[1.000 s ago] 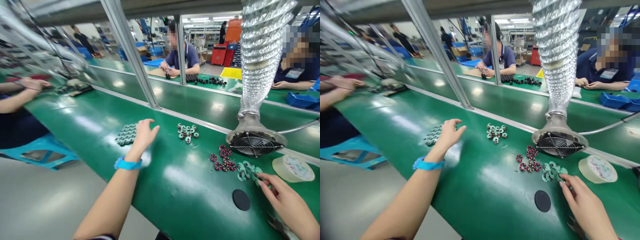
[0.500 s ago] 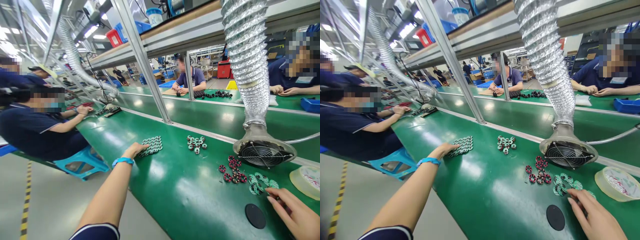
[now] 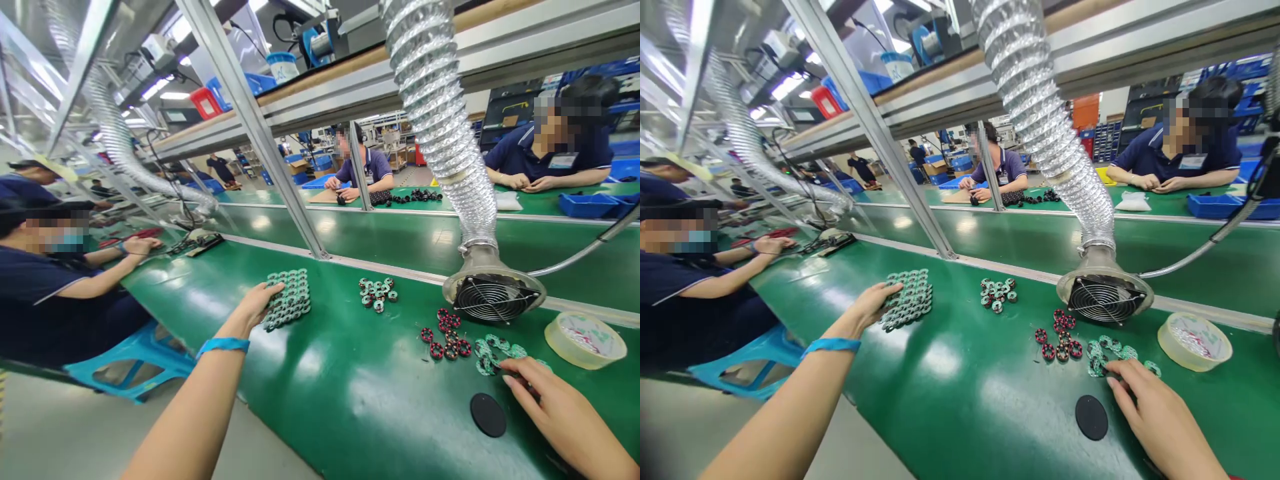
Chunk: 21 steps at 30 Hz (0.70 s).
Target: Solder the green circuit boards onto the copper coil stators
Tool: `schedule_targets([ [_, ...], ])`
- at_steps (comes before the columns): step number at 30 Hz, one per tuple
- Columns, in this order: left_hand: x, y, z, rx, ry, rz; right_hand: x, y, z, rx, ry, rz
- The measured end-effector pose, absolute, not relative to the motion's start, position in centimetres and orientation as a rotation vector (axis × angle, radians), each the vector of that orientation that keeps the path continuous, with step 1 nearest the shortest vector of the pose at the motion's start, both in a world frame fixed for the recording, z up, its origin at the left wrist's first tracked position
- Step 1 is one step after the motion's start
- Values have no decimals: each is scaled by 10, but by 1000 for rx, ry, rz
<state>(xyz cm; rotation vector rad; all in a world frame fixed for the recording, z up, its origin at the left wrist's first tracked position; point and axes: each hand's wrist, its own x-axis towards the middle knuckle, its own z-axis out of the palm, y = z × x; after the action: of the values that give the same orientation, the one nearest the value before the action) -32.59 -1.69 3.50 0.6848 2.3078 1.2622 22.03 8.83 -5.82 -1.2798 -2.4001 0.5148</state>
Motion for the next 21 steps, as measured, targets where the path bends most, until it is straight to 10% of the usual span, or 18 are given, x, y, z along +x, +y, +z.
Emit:
schedule_targets([
  [13, -55, 18, 26, 1009, 1034, 1002, 170, 34, -3, -969, -2002, 1545],
  [21, -17, 6, -10, 677, 1122, 902, 173, 35, -7, -1000, -1584, 1792],
])
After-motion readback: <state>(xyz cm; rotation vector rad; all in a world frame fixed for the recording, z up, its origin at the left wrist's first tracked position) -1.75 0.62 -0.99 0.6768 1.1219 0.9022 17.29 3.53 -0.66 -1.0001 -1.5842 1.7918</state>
